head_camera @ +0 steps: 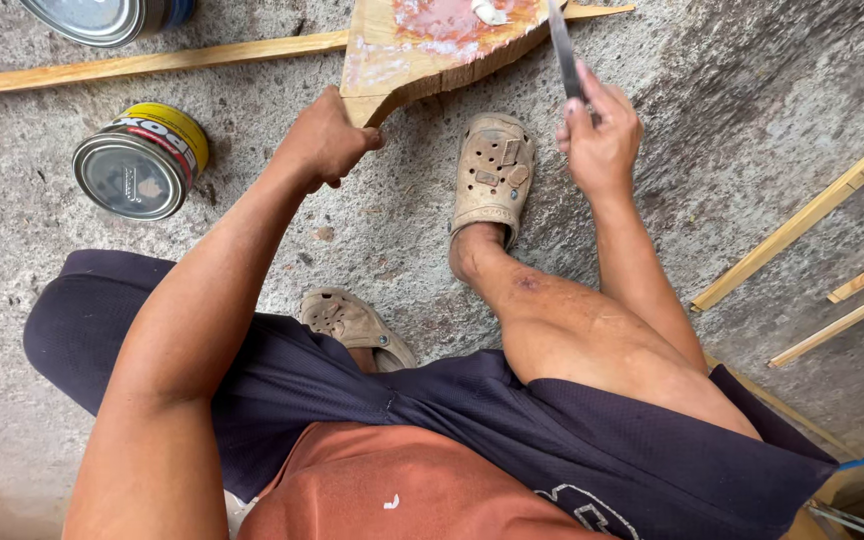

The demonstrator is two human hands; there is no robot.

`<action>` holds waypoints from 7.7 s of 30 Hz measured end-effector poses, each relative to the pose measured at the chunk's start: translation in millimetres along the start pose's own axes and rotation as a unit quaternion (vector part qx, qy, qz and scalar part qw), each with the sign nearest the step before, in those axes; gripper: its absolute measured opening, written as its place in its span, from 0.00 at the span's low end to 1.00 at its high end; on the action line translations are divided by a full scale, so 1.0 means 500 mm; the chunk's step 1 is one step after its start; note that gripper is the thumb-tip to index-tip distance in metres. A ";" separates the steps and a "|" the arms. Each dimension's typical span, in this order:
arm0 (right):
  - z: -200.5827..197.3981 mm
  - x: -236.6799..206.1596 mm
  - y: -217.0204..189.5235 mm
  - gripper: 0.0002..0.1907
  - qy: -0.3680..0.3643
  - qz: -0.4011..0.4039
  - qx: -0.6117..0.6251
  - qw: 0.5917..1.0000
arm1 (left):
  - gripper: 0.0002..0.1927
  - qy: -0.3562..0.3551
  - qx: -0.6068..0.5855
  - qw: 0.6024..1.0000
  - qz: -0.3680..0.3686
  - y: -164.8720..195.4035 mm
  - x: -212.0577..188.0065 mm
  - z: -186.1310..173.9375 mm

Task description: The person sits on the workshop floor and uses a knife to spread pink wood filler from a can onto small wooden frame pieces. They scoop filler, apply it to joints and edges of the pieces, and add more filler from the can as they work.

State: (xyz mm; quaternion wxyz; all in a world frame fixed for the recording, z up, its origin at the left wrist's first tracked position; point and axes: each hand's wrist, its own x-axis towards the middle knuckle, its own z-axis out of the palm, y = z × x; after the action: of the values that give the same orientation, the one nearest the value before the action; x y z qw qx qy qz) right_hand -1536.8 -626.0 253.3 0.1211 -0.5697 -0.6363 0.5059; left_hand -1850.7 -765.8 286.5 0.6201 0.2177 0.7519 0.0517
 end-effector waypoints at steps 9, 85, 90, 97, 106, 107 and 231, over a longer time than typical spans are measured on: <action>-0.006 -0.010 0.051 0.23 0.012 -0.036 -0.068 0.997 | 0.31 -0.007 -0.067 0.997 0.027 -0.013 0.006 0.002; 0.135 -0.038 -0.087 0.26 -0.150 -0.286 -0.275 0.906 | 0.42 -0.016 -0.268 0.960 0.075 -0.039 0.024 0.047; 0.072 -0.059 -0.089 0.24 -0.139 -0.231 -0.192 0.944 | 0.42 -0.028 -0.254 0.964 0.067 -0.055 0.036 0.056; -0.035 0.055 -0.096 0.20 -0.009 -0.264 -0.239 0.934 | 0.45 -0.041 -0.251 0.965 0.061 -0.082 0.071 0.084; -0.033 0.150 -0.044 0.15 -0.013 -0.225 -0.299 0.927 | 0.54 -0.039 -0.240 0.967 0.082 -0.093 0.091 0.108; -0.032 0.148 -0.038 0.15 -0.024 -0.216 -0.279 0.935 | 0.54 -0.039 -0.234 0.969 0.076 -0.092 0.092 0.108; 0.036 0.037 -0.144 0.17 -0.098 -0.086 -0.394 0.910 | 0.51 -0.038 -0.200 0.973 0.112 -0.103 0.089 0.078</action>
State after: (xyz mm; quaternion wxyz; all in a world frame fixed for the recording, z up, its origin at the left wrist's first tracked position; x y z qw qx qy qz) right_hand -1599.5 -607.8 293.5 -0.1334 -0.4617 -0.8391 0.2549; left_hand -1832.9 -802.3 219.0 0.6695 0.1740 0.6732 0.2613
